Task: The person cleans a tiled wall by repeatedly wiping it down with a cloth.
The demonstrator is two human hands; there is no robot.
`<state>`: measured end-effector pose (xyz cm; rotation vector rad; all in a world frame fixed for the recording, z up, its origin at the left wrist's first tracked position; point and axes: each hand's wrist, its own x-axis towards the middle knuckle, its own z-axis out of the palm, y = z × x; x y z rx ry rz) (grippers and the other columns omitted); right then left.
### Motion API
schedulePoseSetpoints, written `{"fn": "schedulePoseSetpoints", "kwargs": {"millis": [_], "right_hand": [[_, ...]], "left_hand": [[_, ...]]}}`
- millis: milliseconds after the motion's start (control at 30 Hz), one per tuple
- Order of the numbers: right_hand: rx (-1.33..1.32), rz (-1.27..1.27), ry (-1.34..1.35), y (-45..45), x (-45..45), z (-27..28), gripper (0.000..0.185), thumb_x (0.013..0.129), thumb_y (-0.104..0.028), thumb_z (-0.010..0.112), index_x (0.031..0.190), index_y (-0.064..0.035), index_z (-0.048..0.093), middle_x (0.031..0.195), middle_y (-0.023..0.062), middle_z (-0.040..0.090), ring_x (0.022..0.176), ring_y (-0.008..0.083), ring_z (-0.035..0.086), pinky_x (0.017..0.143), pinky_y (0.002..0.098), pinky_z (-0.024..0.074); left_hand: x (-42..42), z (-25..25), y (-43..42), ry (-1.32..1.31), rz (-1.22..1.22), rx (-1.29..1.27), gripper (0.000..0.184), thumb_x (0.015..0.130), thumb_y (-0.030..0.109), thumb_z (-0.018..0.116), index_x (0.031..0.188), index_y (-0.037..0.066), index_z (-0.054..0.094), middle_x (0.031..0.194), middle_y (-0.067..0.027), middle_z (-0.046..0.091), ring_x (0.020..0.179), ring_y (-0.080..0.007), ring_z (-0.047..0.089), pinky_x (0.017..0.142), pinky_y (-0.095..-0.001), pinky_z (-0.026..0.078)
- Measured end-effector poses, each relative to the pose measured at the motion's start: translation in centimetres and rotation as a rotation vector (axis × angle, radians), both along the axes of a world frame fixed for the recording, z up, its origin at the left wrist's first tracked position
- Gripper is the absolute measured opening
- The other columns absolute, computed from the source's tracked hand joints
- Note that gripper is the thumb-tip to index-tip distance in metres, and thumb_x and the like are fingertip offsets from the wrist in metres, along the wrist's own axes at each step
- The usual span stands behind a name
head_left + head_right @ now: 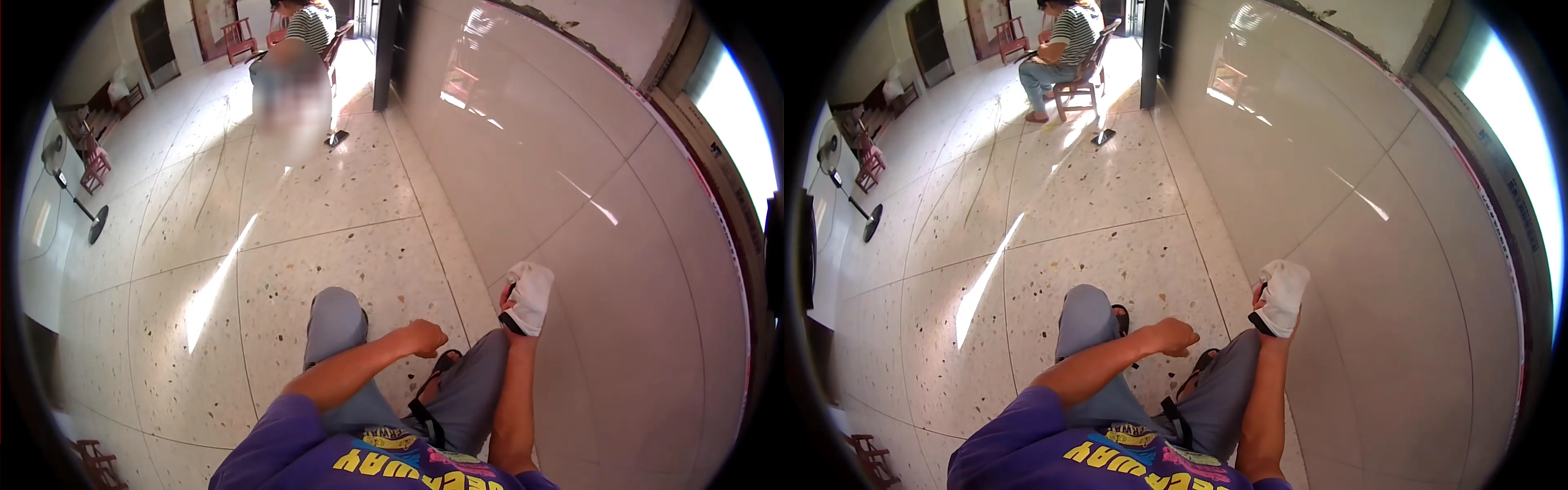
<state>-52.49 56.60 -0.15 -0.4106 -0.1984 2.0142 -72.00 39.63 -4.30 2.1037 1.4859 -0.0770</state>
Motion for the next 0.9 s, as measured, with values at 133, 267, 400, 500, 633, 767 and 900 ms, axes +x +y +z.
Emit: {"fn": "schedulePoseSetpoints", "kwargs": {"millis": [133,267,400,500,633,767,900], "right_hand": [[0.043,0.065,-0.012,0.6,0.3,-1.0,0.041,0.097,-0.034,0.054,0.133,-0.0146,0.053,0.133,0.0055,0.058,0.118,0.0251,0.057,0.093,0.0440,0.0534],[-0.090,0.088,-0.093,1.1,0.3,-0.9,0.042,0.093,-0.040,0.055,0.126,-0.0130,0.061,0.127,0.0096,0.064,0.113,0.0306,0.061,0.093,0.0484,0.0532],[-0.216,0.121,-0.175,2.6,0.7,-1.6,0.043,0.090,-0.043,0.058,0.119,-0.0129,0.066,0.122,0.0107,0.068,0.111,0.0335,0.063,0.093,0.0512,0.0529],[-0.195,0.114,-0.167,3.5,1.1,-2.6,0.043,0.090,-0.043,0.058,0.121,-0.0145,0.066,0.123,0.0101,0.067,0.112,0.0336,0.063,0.093,0.0514,0.0529],[-0.253,0.118,-0.225,3.2,1.0,-2.9,0.044,0.091,-0.046,0.058,0.123,-0.0165,0.065,0.125,0.0096,0.067,0.113,0.0342,0.062,0.093,0.0523,0.0524],[-0.191,0.143,-0.210,3.4,0.5,-3.8,0.047,0.091,-0.048,0.060,0.127,-0.0179,0.063,0.127,0.0083,0.066,0.113,0.0347,0.062,0.093,0.0542,0.0517],[-0.174,0.164,-0.185,3.5,0.7,-3.8,0.048,0.090,-0.045,0.063,0.129,-0.0175,0.061,0.127,0.0088,0.066,0.111,0.0350,0.063,0.092,0.0538,0.0528]], "left_hand": [[-0.2,0.3,-0.2,0.054,-0.009,-0.031,0.029,0.081,0.025,0.071,0.101,0.003,0.072,0.097,-0.0169,0.072,0.093,-0.0348,0.070,0.075,-0.0471,0.056],[-0.2,0.8,0.1,0.112,-0.040,-0.125,0.036,0.090,0.030,0.067,0.115,0.003,0.063,0.101,-0.0155,0.069,0.095,-0.0353,0.068,0.078,-0.0480,0.054],[-0.4,0.5,0.2,0.108,-0.048,-0.125,0.037,0.090,0.029,0.067,0.117,0.003,0.063,0.103,-0.0154,0.069,0.095,-0.0349,0.068,0.079,-0.0474,0.055],[-0.4,0.6,0.2,0.108,-0.061,-0.124,0.036,0.090,0.028,0.067,0.116,0.003,0.064,0.103,-0.0151,0.069,0.096,-0.0348,0.068,0.079,-0.0472,0.055],[-0.3,0.7,0.2,0.113,-0.031,-0.120,0.036,0.089,0.029,0.067,0.113,0.003,0.065,0.102,-0.0150,0.069,0.097,-0.0349,0.067,0.079,-0.0476,0.054],[-0.2,0.5,0.1,0.067,-0.050,-0.076,0.036,0.088,0.030,0.068,0.111,0.002,0.065,0.100,-0.0157,0.069,0.096,-0.0354,0.067,0.078,-0.0479,0.054],[-0.2,4.4,-0.5,-0.325,-0.062,0.041,0.033,0.089,0.027,0.067,0.110,0.002,0.065,0.099,-0.0149,0.069,0.092,-0.0342,0.067,0.077,-0.0460,0.053]]}}
